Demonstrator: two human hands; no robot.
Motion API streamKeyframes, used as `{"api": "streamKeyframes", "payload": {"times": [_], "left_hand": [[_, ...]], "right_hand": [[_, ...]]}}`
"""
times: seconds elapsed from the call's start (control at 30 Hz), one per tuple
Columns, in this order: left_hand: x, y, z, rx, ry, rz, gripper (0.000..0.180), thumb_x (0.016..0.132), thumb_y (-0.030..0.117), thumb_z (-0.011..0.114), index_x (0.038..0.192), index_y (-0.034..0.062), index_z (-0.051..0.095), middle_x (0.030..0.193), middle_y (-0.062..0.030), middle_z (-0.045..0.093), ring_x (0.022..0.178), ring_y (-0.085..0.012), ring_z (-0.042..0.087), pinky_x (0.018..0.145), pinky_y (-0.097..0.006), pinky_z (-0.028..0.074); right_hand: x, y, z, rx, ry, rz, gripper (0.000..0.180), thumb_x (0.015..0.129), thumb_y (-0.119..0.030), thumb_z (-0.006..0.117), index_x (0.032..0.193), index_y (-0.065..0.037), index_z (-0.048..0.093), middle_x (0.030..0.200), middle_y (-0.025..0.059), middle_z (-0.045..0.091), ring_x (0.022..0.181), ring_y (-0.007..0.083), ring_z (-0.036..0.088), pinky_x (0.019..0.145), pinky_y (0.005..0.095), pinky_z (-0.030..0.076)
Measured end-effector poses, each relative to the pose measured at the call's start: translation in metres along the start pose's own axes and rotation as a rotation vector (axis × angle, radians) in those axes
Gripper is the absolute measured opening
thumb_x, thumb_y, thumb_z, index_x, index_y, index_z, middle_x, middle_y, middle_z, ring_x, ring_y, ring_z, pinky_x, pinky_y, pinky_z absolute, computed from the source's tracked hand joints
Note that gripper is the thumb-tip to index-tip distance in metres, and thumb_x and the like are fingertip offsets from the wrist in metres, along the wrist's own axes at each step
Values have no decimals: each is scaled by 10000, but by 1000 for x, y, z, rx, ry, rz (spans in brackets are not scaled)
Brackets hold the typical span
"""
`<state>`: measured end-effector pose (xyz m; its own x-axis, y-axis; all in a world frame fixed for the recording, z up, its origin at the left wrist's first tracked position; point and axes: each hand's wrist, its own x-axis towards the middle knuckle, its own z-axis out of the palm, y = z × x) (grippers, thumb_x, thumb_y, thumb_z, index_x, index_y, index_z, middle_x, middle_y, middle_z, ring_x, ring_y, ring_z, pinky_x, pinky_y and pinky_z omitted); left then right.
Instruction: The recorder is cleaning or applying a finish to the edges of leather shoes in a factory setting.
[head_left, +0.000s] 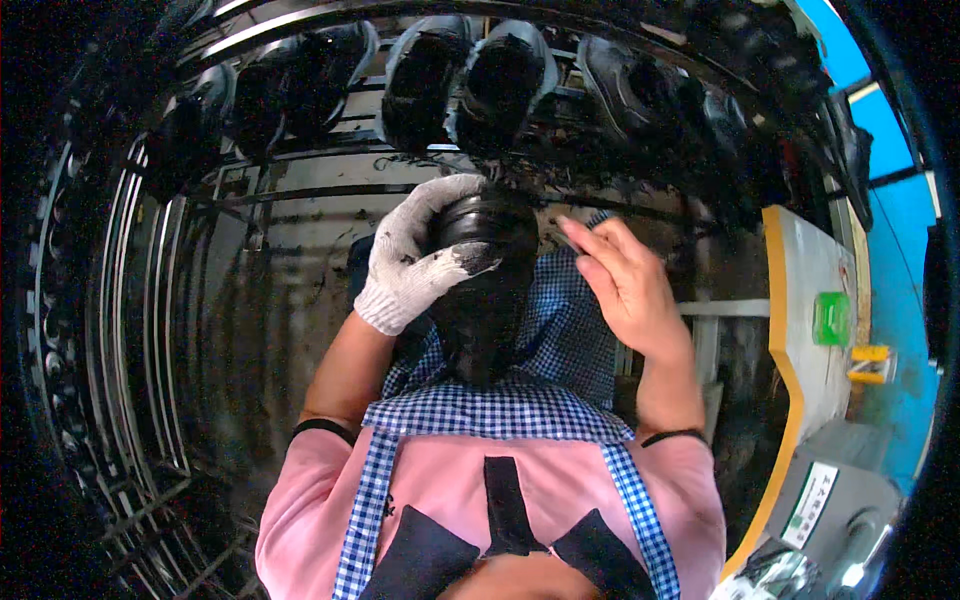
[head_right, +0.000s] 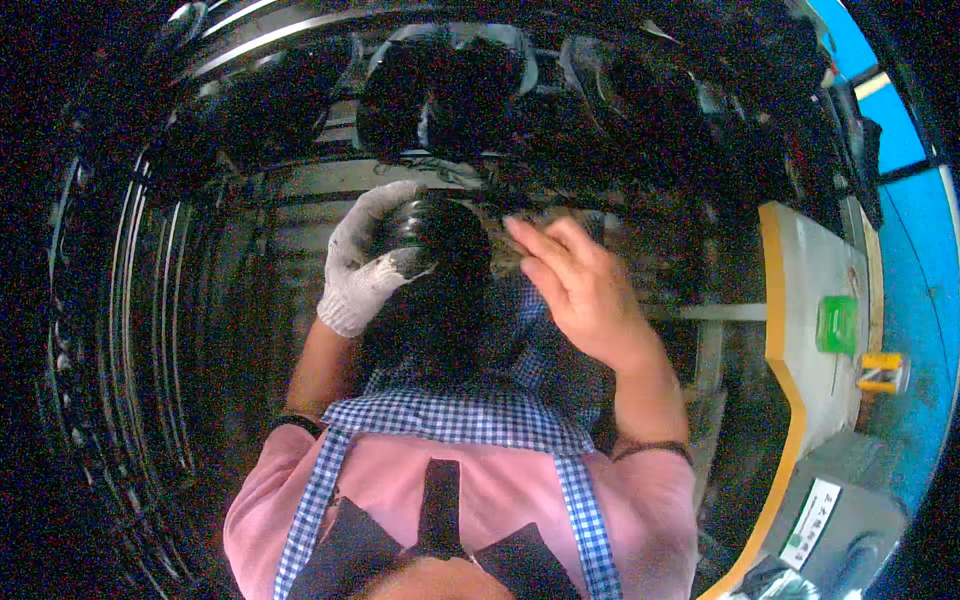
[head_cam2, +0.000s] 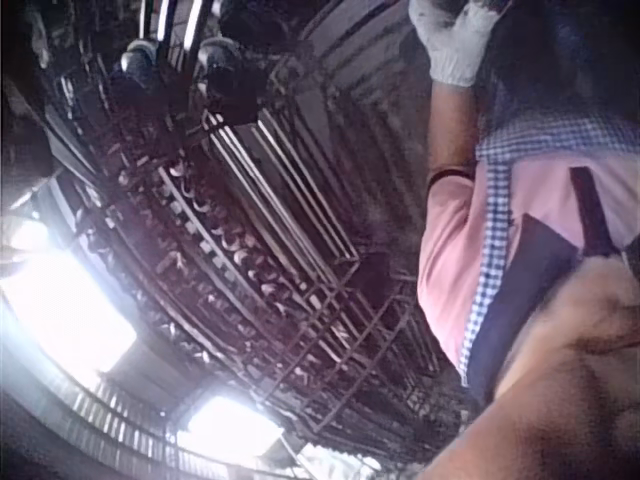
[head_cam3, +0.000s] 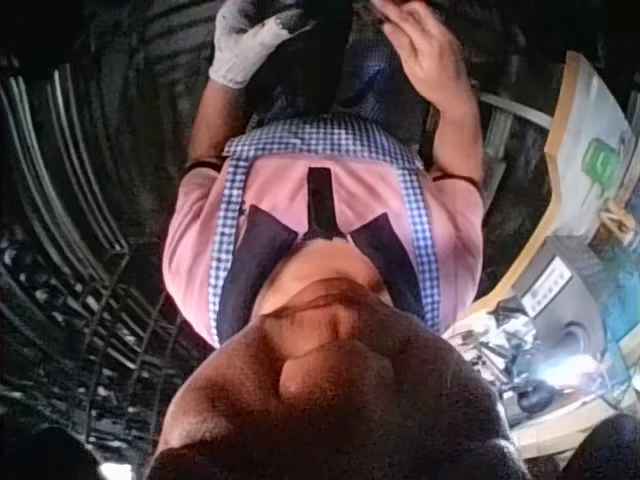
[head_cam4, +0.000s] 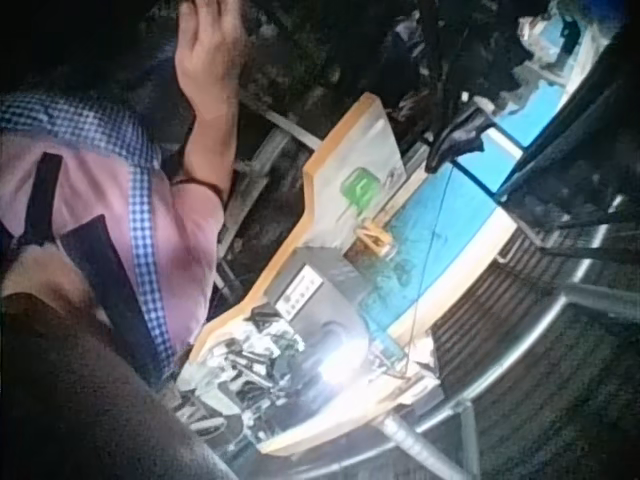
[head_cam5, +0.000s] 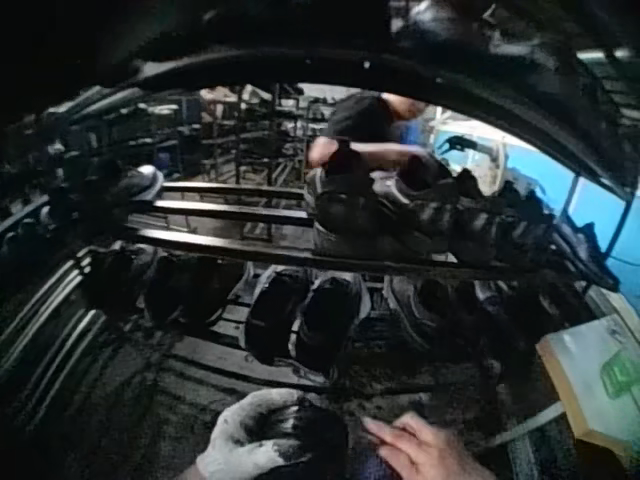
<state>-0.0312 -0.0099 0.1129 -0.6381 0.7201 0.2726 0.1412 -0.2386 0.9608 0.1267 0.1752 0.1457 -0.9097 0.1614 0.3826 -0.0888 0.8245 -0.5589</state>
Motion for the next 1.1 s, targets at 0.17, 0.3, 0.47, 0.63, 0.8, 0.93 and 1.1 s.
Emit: {"api": "streamKeyframes", "payload": {"times": [0.17,0.3,0.47,0.63,0.8,0.93,1.1], "left_hand": [[-2,-2,7,3,-49,-61,642,657,266,767,1185,-4,521,1109,-100,575,1032,-187,551,922,-319,428],[-2,1,12,16,-84,-74,660,643,296,771,1181,0,528,1091,-101,584,1018,-187,559,913,-318,435],[-5,-7,14,-62,-94,-96,645,641,285,768,1176,9,534,1086,-101,589,1007,-186,566,906,-317,441],[-5,-8,17,-96,-102,-152,629,649,263,768,1174,9,532,1088,-96,586,1009,-179,561,903,-318,443],[-6,-6,19,-90,-111,-172,625,659,250,767,1179,4,523,1095,-96,582,1016,-176,554,909,-317,441],[-5,-7,18,-94,-111,-158,619,661,230,769,1181,3,522,1096,-96,581,1018,-177,555,909,-314,442],[-6,-5,20,-128,-119,-151,616,658,229,770,1180,9,527,1095,-90,582,1019,-177,557,915,-314,438]], "right_hand": [[22,-20,-16,-27,-84,-239,393,756,33,628,1127,-99,630,762,93,553,585,211,552,540,272,458],[24,-24,-24,-66,-128,-242,372,745,30,629,1087,-113,655,756,82,567,589,208,567,515,285,458],[18,-26,-22,-169,-142,-220,421,701,41,635,1080,-141,662,751,73,558,559,202,550,501,294,454],[16,-23,-22,-187,-135,-203,412,704,36,635,1076,-138,663,749,76,552,557,200,545,498,295,443],[13,-20,-26,-104,-156,-191,403,709,27,639,1075,-138,663,752,80,546,567,200,546,502,299,440],[12,-23,-33,-217,-140,-187,413,694,27,642,1069,-145,667,747,76,540,571,202,547,504,301,447],[13,-27,-31,-275,-138,-203,416,687,29,643,1064,-144,669,739,72,537,568,203,547,499,301,447]]}}
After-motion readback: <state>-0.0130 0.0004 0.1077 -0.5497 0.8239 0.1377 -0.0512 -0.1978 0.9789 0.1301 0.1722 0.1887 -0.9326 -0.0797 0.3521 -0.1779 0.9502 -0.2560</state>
